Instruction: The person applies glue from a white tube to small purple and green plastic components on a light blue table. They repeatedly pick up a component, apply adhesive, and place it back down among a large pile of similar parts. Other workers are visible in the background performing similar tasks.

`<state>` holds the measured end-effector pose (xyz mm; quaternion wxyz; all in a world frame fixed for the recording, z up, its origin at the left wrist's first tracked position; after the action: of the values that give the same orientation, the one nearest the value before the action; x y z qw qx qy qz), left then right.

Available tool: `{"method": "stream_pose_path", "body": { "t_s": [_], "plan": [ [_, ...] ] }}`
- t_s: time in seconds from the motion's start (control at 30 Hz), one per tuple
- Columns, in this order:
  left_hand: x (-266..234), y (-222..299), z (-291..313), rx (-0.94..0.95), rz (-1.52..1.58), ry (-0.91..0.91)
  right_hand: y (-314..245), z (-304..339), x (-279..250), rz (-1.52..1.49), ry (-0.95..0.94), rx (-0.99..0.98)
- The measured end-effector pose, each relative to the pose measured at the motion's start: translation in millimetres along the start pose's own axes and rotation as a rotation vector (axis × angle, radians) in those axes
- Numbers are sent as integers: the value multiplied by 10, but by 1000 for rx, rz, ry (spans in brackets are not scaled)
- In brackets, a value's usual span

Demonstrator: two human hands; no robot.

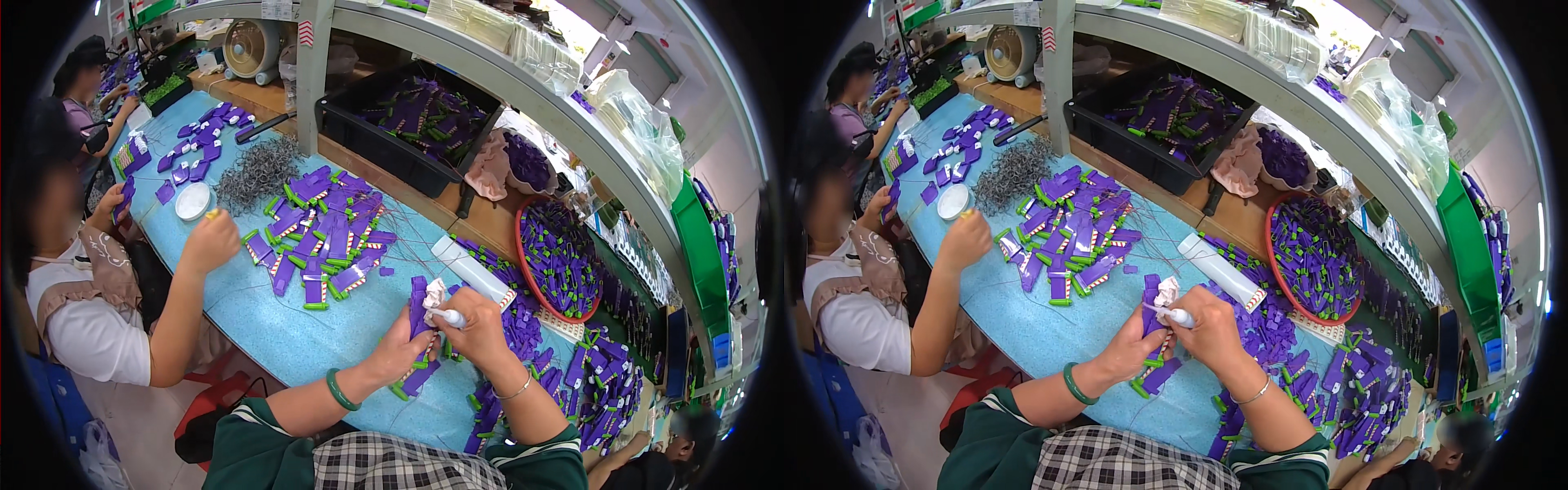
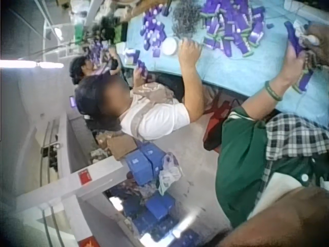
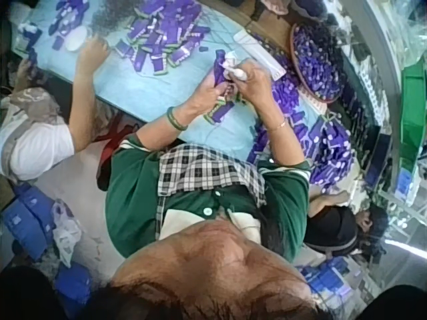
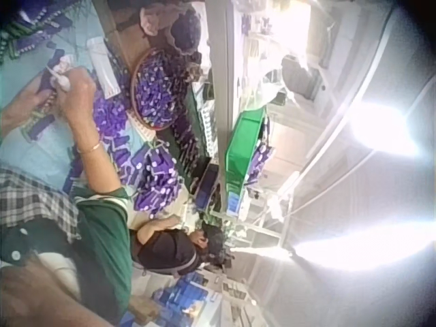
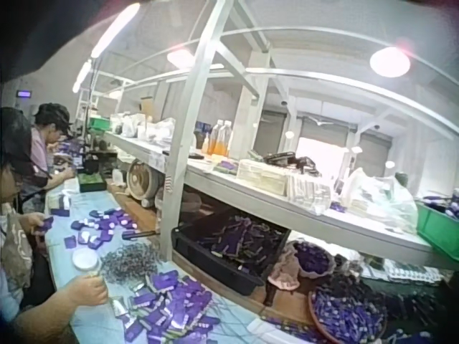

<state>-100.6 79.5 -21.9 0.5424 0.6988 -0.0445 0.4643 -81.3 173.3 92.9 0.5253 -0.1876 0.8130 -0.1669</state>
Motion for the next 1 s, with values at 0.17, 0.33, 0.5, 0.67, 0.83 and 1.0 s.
{"method": "stream_pose_path", "body": {
  "t_s": [0.17,0.33,0.5,0.67,0.83,1.0],
  "plan": [
    [128,11,42,-11,128,-111,562,-302,-377,169,292,66],
    [127,-2,54,-41,146,-123,1308,-392,-651,-415,411,486],
    [128,156,61,10,382,-146,613,503,267,-1290,-223,807],
    [120,126,94,23,521,-110,278,959,481,-1584,-258,756],
    [-50,186,3,57,538,-20,171,1225,677,-1397,-474,731],
    [-581,875,-102,323,476,196,564,1327,592,-1096,-314,763]
  ]
}}
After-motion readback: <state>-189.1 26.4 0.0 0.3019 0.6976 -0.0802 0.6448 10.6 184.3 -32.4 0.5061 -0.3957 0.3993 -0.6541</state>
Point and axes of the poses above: each hand's wrist, its own z-axis away from the middle knuckle, its own x-axis out of the palm, y = z × x, the point moved 7 cm from there along -z, towards the middle knuckle, and after that the axes turned 6 degrees about z, right-handed, at the moved point
